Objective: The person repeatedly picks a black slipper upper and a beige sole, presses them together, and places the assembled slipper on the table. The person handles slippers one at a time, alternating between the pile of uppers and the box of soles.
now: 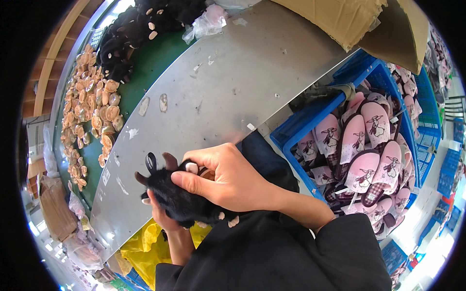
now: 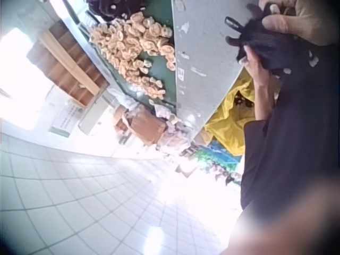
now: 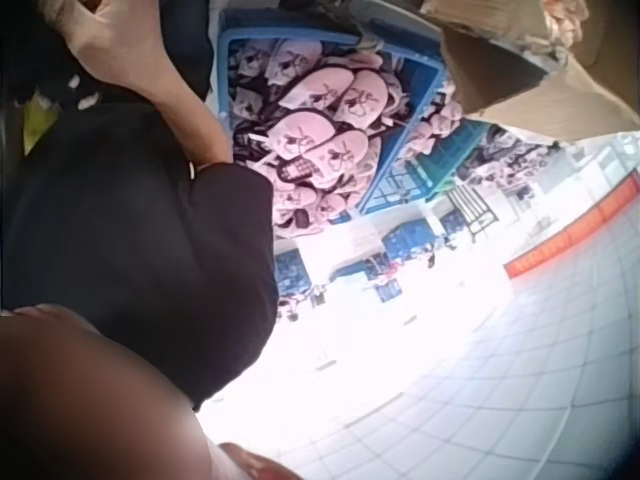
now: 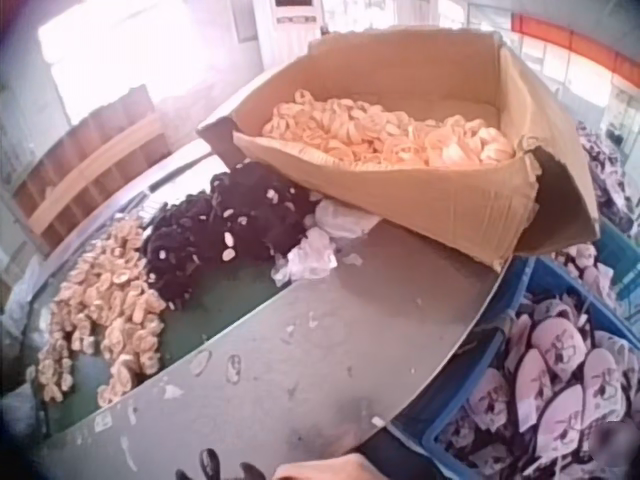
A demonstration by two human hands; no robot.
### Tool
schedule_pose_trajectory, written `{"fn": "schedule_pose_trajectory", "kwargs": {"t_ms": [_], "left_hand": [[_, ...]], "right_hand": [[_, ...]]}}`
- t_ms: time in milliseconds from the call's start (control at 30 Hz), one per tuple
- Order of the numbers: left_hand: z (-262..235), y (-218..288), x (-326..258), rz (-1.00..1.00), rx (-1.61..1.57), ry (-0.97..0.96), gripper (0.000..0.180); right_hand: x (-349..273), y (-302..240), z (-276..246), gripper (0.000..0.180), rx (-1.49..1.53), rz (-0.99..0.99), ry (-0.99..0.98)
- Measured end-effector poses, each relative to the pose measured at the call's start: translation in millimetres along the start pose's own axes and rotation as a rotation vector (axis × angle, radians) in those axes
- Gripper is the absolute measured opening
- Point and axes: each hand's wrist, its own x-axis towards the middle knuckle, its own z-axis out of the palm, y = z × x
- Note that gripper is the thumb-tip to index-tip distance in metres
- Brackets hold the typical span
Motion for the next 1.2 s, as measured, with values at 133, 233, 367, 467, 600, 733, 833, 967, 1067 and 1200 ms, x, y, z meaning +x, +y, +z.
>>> {"fn": "schedule_pose_trajectory", "kwargs": {"t_ms": [133,233,367,467,600,733,833,967,1067,1200], "left_hand": [[-2.3,1.9,2.8,0.022,0.207,-0.022,0.072],[31.6,-5.2,13.9,0.219,0.174,-0.100,0.075],[48.4,8.1,8.1,0.136,0.570,0.033,0.061],[52.0,7.8,6.6,0.036,0.369,0.122,0.055],[49.6,8.6,3.2,-0.103,0.131,0.060,0.063],[36.3,6.0,1.2,-0.145,0.058,-0.005,0.064],[29.6,6.6,-1.2,-0.154,0.011,-0.063,0.066],[25.6,2.5,-1.5,-0.154,-0.064,-0.067,0.068],[21.1,3.3,-2.8,-0.153,-0.056,-0.070,0.070],[19.7,13.1,1.6,-0.157,0.124,-0.216,0.073]], "right_hand": [[1.7,-0.5,-1.6,0.038,-0.057,0.022,0.076],[-0.5,1.7,1.9,0.040,-0.121,0.045,0.074],[-2.0,9.9,11.2,0.037,-0.156,-0.098,0.183],[-1.7,8.5,11.4,0.035,-0.136,-0.109,0.152],[-4.1,1.5,5.8,0.034,-0.069,-0.011,0.080],[-7.6,1.2,6.3,0.034,-0.042,-0.006,0.092],[-8.4,0.8,5.0,0.034,-0.038,0.002,0.080],[-7.0,-0.5,4.6,0.034,-0.087,-0.010,0.075],[-5.7,-1.5,2.1,0.034,-0.165,-0.052,0.076],[-5.4,0.9,0.7,0.031,-0.242,-0.128,0.111]]}}
